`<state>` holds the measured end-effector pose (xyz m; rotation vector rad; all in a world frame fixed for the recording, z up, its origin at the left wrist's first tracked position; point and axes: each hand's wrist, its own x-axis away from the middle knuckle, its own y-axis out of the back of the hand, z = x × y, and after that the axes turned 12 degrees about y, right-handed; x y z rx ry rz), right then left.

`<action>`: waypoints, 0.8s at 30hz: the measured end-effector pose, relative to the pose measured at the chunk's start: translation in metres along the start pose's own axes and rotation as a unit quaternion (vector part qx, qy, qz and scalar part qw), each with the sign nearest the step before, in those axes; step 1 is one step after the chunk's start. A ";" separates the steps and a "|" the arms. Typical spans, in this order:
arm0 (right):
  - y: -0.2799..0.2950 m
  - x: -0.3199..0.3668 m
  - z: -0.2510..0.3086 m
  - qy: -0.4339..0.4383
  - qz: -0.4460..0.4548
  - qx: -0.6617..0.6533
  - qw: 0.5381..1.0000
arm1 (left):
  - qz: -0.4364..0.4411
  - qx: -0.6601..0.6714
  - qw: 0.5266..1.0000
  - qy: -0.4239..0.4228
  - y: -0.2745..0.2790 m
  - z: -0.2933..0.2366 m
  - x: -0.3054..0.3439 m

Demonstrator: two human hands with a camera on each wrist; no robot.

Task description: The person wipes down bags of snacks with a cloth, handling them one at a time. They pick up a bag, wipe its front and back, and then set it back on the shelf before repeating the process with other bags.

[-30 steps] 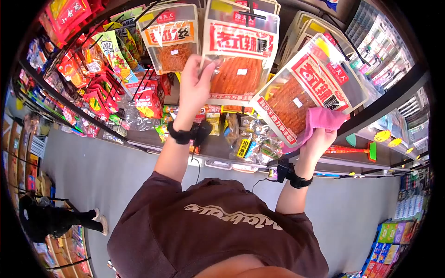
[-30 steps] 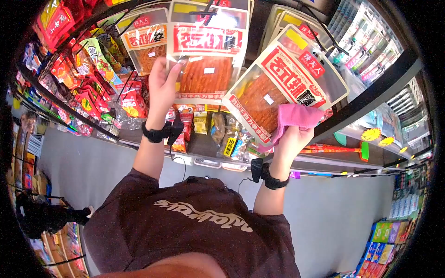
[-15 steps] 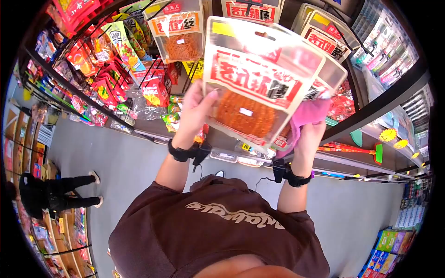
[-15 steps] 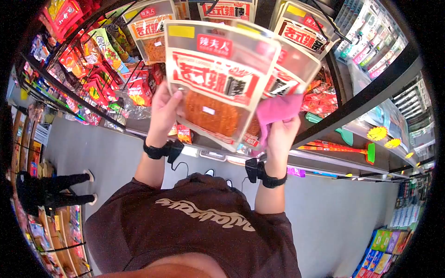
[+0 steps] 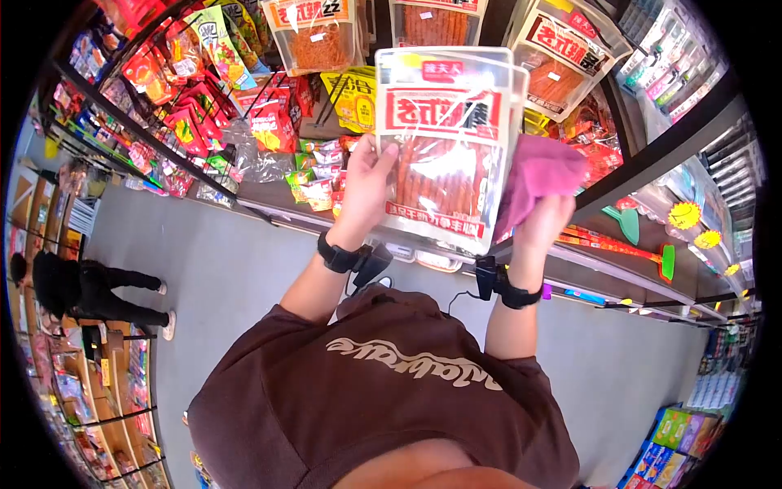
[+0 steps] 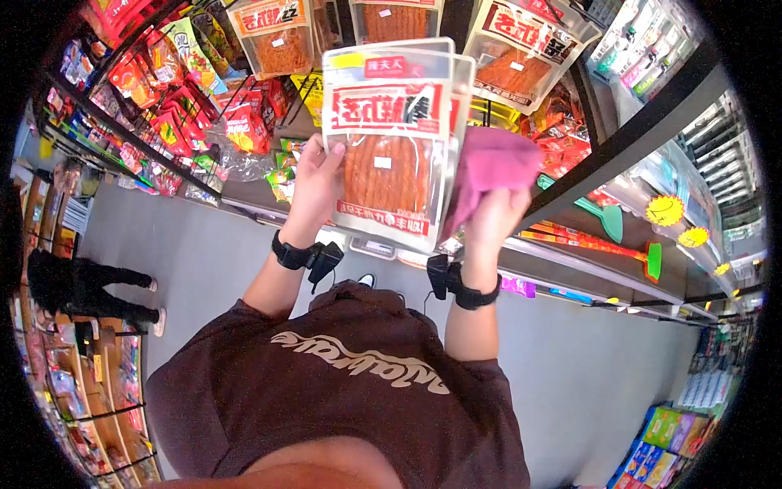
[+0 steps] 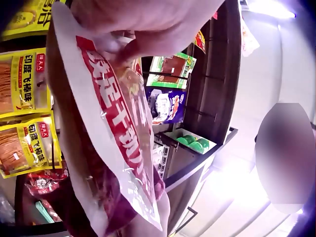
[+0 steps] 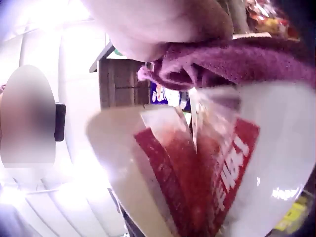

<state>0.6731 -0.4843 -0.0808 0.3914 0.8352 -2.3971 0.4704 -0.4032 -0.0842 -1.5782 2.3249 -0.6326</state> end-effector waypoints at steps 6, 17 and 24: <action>-0.004 0.043 0.053 0.006 0.106 -0.007 0.994 | -0.026 -0.053 0.992 -0.114 -0.019 0.005 0.010; -0.042 0.066 0.043 0.372 0.332 0.276 0.822 | 0.183 0.006 0.981 0.058 -0.047 -0.003 0.052; -0.045 0.039 0.030 0.411 0.311 0.293 0.805 | 0.181 -0.033 0.983 0.019 -0.027 0.007 0.045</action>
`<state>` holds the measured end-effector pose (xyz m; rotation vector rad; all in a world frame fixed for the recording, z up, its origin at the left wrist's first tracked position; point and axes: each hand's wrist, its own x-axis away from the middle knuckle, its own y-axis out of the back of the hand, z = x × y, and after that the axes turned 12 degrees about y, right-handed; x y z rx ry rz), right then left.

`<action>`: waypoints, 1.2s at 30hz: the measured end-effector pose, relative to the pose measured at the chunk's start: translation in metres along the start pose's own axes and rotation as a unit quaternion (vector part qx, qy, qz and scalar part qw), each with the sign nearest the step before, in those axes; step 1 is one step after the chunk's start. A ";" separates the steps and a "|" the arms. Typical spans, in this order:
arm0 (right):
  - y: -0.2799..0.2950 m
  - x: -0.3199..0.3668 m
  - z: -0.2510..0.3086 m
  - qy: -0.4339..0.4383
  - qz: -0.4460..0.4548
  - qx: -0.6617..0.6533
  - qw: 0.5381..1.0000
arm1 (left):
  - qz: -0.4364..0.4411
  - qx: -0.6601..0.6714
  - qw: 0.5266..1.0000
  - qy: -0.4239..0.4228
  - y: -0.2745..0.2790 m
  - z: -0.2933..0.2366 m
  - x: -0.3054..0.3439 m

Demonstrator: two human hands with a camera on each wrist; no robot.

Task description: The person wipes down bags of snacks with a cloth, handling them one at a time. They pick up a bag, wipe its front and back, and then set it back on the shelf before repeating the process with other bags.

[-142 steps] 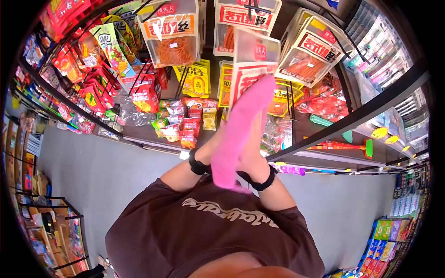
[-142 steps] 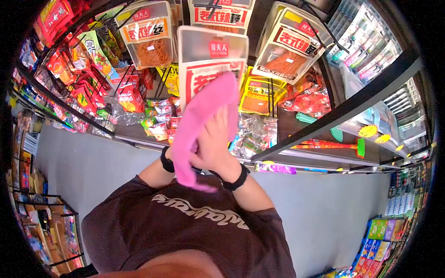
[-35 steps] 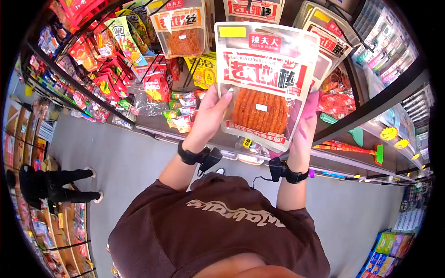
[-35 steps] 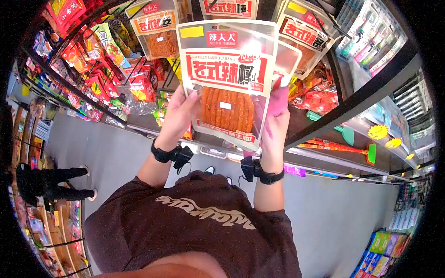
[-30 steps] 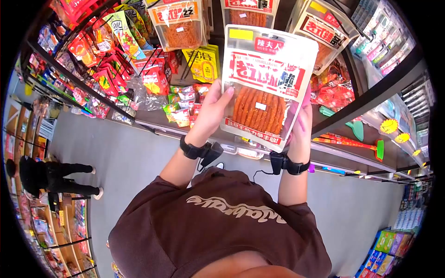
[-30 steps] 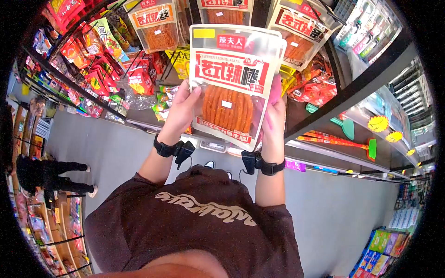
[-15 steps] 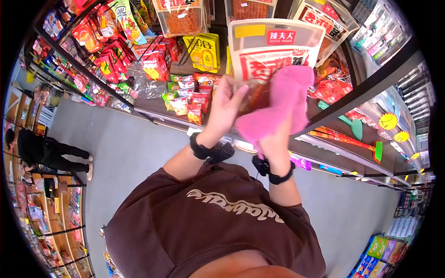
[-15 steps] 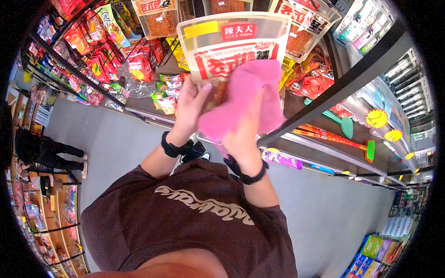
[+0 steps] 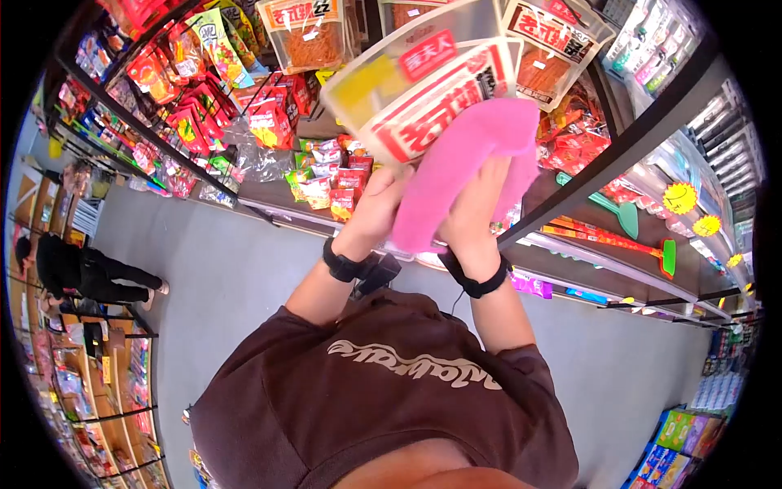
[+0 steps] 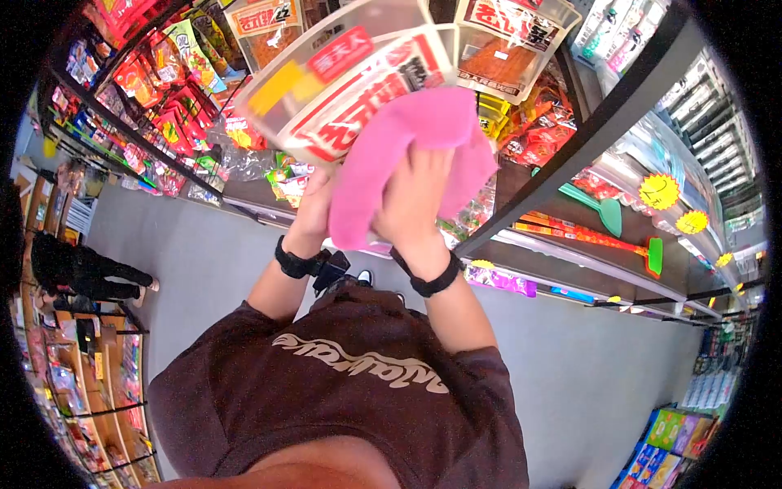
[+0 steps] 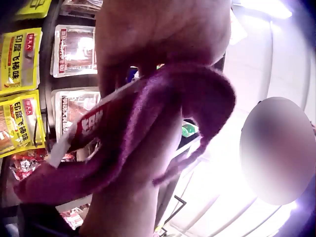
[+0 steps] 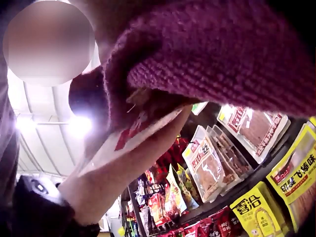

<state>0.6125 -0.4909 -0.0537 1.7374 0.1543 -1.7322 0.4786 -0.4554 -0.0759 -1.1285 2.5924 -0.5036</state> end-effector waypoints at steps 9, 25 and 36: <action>-0.051 0.048 0.035 -0.312 -0.140 -0.382 0.858 | -0.025 -0.039 0.993 -0.104 -0.014 -0.003 0.005; -0.035 0.023 -0.014 -0.190 -0.064 -0.168 0.965 | -0.027 0.029 0.995 -0.093 -0.012 -0.001 0.011; -0.011 0.012 -0.001 -0.007 0.003 -0.059 0.998 | 0.014 -0.139 0.985 -0.100 -0.006 0.001 0.012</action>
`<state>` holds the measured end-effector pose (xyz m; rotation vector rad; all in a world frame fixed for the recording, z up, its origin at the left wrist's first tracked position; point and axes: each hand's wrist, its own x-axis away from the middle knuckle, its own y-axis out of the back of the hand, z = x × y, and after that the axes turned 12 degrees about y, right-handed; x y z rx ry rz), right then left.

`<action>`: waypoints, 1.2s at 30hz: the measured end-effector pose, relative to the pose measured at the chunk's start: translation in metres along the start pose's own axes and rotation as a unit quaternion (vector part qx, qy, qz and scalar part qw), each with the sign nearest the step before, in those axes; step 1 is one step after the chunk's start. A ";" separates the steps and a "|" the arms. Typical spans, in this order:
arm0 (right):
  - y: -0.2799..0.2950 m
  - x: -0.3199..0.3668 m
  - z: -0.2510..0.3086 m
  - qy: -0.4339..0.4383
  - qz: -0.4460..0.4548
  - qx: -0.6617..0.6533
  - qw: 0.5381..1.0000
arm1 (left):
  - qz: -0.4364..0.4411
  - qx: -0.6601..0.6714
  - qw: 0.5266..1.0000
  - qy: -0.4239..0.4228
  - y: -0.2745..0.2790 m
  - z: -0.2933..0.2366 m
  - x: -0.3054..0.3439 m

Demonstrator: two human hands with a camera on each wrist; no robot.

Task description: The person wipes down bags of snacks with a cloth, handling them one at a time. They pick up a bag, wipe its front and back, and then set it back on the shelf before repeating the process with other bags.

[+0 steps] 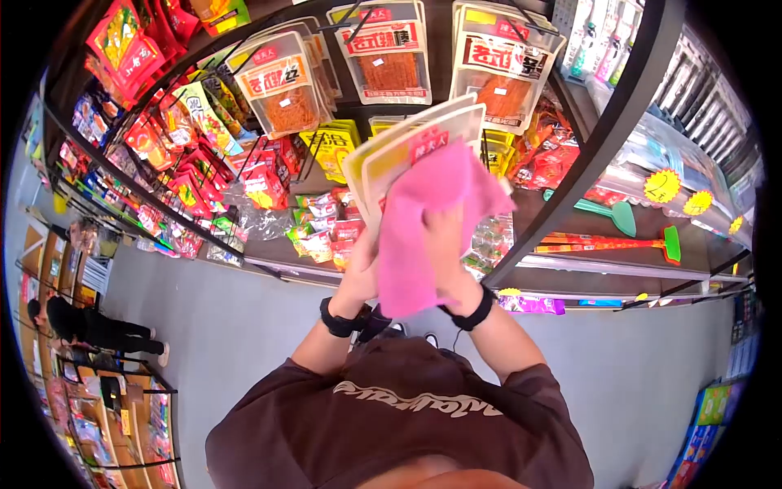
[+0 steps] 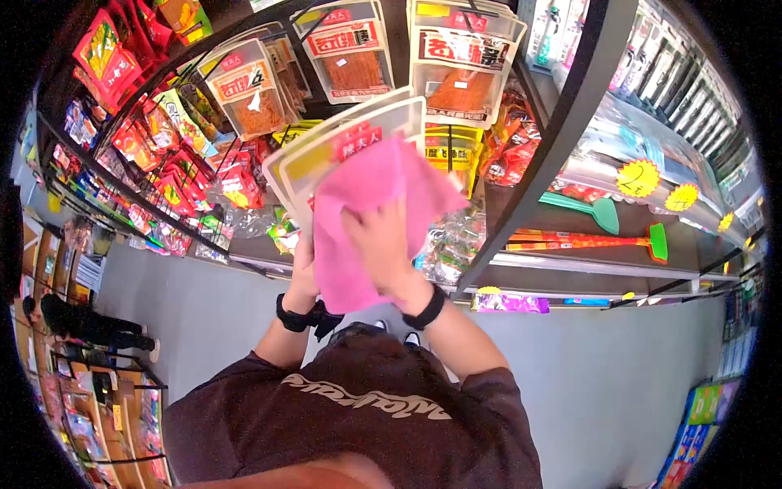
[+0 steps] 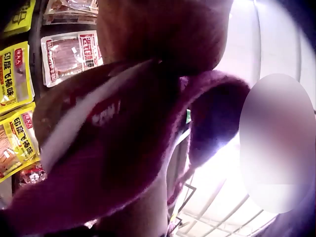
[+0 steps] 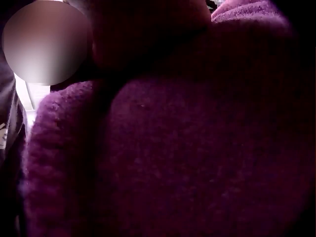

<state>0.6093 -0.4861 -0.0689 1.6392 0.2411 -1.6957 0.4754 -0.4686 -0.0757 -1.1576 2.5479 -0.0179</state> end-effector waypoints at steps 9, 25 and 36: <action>0.025 -0.003 0.004 -0.141 -0.001 -0.064 0.988 | -0.009 0.145 0.988 -0.059 0.005 -0.013 -0.025; -0.013 -0.053 0.012 -0.204 -0.069 -0.134 0.967 | -0.029 0.183 0.977 -0.107 0.074 -0.024 -0.027; -0.033 -0.055 0.029 -0.224 -0.144 -0.135 0.954 | -0.068 0.011 0.997 0.042 0.109 -0.038 -0.034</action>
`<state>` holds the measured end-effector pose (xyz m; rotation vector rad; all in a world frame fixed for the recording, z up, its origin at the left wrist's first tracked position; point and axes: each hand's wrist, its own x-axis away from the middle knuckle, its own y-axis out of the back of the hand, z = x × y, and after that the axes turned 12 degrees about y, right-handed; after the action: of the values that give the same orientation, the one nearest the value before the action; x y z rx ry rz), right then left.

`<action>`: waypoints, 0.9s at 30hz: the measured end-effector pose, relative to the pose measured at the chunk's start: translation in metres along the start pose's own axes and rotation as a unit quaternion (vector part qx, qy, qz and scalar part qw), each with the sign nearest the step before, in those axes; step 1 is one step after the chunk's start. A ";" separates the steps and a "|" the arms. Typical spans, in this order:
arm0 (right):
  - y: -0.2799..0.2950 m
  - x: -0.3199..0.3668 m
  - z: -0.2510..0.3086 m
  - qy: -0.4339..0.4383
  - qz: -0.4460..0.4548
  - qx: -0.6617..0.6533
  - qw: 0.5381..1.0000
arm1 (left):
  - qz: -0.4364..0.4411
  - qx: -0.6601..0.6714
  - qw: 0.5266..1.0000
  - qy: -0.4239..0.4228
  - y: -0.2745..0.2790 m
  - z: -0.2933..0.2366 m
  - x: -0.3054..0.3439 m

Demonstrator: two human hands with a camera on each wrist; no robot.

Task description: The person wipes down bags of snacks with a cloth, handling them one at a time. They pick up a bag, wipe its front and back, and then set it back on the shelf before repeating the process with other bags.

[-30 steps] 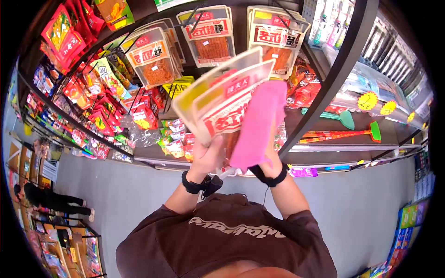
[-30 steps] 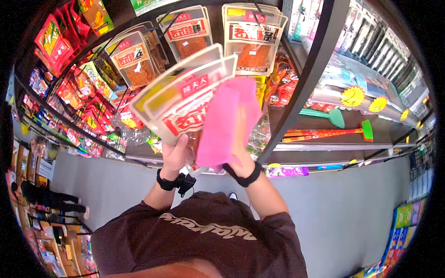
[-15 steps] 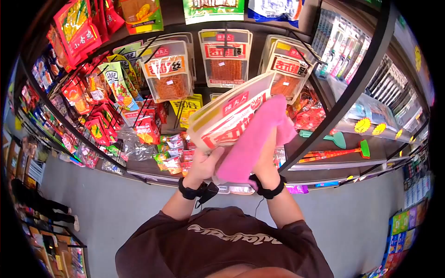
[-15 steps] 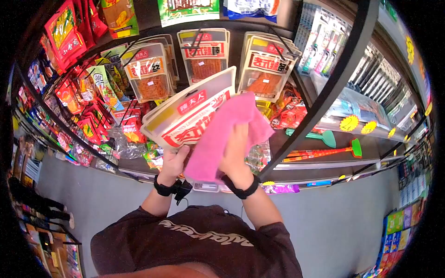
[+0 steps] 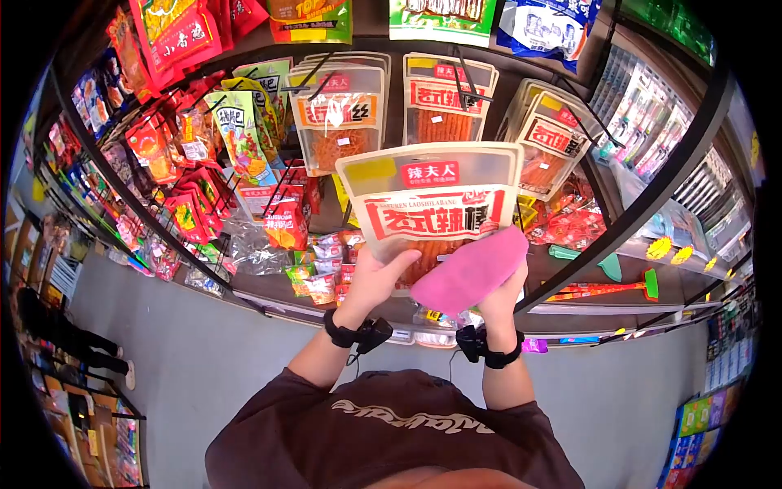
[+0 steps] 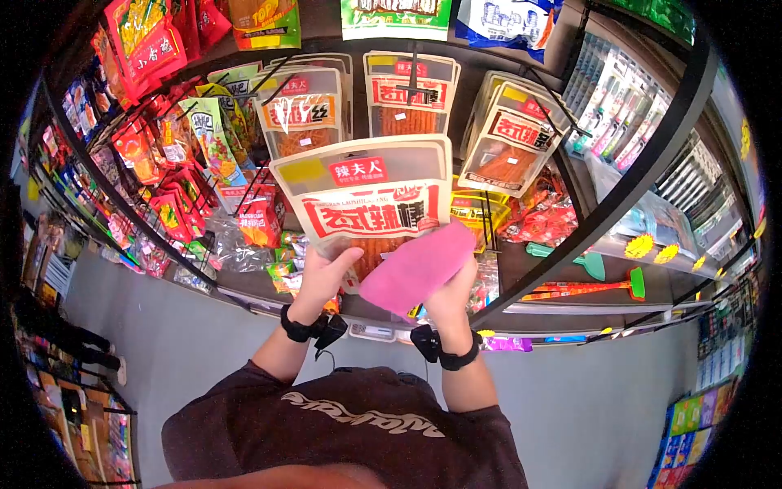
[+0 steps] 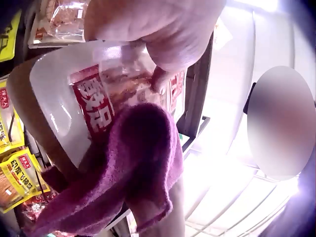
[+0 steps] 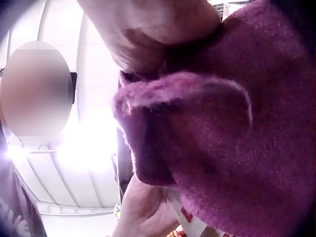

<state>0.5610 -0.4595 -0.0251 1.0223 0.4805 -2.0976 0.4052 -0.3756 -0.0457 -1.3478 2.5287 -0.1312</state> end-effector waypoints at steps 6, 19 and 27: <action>0.027 0.000 -0.007 -0.029 0.089 0.020 0.995 | 0.064 -0.054 0.996 0.008 0.001 0.011 -0.013; 0.090 -0.015 -0.037 -0.090 -0.083 -0.095 0.988 | -0.125 -0.082 0.978 -0.147 -0.014 0.011 -0.203; 0.114 -0.023 -0.057 -0.076 -0.100 -0.113 0.986 | -0.238 -0.207 0.948 -0.049 0.006 0.034 -0.263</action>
<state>0.6855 -0.4893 -0.0424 0.7014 0.7517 -2.2154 0.5493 -0.1538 -0.0282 -2.0505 2.1734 0.3871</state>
